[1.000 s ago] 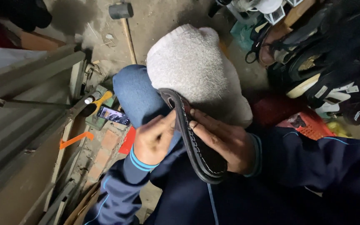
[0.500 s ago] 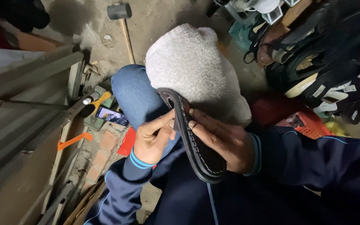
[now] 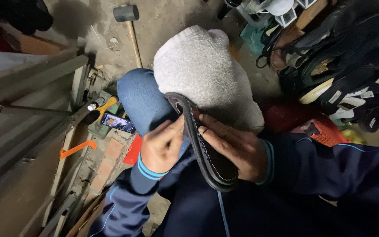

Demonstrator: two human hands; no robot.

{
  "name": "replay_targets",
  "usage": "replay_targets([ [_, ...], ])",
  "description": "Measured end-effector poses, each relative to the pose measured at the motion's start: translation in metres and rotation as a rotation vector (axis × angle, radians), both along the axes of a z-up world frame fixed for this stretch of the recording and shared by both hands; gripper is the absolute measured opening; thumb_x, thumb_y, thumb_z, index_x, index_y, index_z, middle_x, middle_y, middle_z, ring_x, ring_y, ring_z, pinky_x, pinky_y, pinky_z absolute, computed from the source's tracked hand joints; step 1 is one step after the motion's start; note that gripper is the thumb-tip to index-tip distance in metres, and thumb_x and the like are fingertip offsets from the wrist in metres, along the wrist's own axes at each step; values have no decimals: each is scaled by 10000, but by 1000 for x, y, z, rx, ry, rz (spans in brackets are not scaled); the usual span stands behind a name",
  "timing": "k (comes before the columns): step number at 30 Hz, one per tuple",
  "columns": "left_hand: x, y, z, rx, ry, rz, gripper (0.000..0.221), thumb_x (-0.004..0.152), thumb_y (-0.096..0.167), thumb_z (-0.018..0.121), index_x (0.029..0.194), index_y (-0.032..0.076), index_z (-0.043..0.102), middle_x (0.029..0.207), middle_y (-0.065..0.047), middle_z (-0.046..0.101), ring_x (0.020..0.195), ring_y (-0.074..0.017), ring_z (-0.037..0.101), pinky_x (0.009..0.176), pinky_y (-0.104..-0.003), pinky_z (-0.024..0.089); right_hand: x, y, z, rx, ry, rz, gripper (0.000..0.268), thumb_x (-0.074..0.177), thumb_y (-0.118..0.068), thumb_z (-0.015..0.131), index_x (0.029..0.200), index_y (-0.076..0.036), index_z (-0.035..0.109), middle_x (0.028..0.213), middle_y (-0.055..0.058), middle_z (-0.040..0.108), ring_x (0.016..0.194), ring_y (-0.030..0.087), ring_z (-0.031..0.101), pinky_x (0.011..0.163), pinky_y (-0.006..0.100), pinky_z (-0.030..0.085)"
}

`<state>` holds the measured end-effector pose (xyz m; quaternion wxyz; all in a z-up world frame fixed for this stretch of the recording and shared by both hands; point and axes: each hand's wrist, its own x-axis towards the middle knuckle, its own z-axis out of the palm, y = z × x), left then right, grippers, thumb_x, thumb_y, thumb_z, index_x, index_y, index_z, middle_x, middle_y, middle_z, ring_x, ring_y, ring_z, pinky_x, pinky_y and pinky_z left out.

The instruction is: Repairing a sandal by manually stitching the upper strap to the sole using a stitching awl and thread.

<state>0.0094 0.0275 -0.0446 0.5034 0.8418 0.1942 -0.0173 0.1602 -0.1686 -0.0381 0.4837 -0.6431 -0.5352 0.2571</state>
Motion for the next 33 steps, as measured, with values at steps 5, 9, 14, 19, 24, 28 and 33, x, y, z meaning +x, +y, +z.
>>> replay_targets([
  [5, 9, 0, 3, 23, -124, 20, 315, 1058, 87, 561, 1357, 49, 652, 781, -22, 531, 613, -181, 485, 592, -322, 481, 8, 7, 13, -4, 13, -19, 402, 1092, -105, 443, 1451, 77, 463, 1530, 321, 465, 1427, 431, 567, 1214, 454, 501],
  [9, 10, -10, 2, -203, -121, 129, 291, 1070, 93, 562, 1335, 0, 643, 835, -87, 665, 710, -158, 620, 705, -299, 547, 6, 5, 15, 12, 11, -52, 375, 1091, -66, 462, 1439, 72, 481, 1499, 318, 504, 1394, 424, 604, 1192, 442, 531],
  [14, 5, 2, 13, -99, -96, 61, 305, 1043, 60, 590, 1342, 21, 638, 976, -94, 641, 830, -185, 615, 775, -291, 520, 24, 5, 16, 0, -21, 104, 523, 958, -50, 551, 1460, 59, 455, 1541, 286, 476, 1414, 402, 586, 1197, 441, 501],
  [19, -15, -1, 12, -62, 1, 107, 273, 1027, 209, 622, 1228, 36, 685, 926, -29, 722, 542, -100, 423, 559, -279, 450, 76, -15, 7, -89, -168, 149, 756, 902, -509, 778, 1433, -26, 542, 1349, 173, 679, 1149, 288, 709, 911, 390, 603],
  [24, -10, 4, 27, 133, -135, -10, 290, 1036, 139, 615, 1259, -40, 666, 1121, -148, 746, 849, -243, 718, 769, -342, 626, 118, -46, -26, -440, -589, -296, 292, 1076, -248, 794, 1227, -10, 718, 1450, 230, 640, 1208, 486, 640, 949, 582, 583],
  [28, -16, 4, 29, 198, -129, -1, 270, 1054, 169, 587, 1228, -9, 690, 1050, -120, 738, 804, -230, 704, 712, -329, 597, 83, -6, -8, -253, -635, -284, 324, 1049, -205, 767, 1229, 56, 703, 1343, 253, 668, 1168, 401, 630, 990, 515, 559],
  [33, -22, 3, 22, 130, -106, 23, 311, 1055, 201, 587, 1268, -10, 667, 1172, -135, 741, 871, -257, 688, 808, -374, 583, 45, 32, -3, -71, -529, -29, 546, 931, -287, 874, 1332, -3, 635, 1456, 283, 552, 1402, 449, 448, 1201, 546, 419],
])
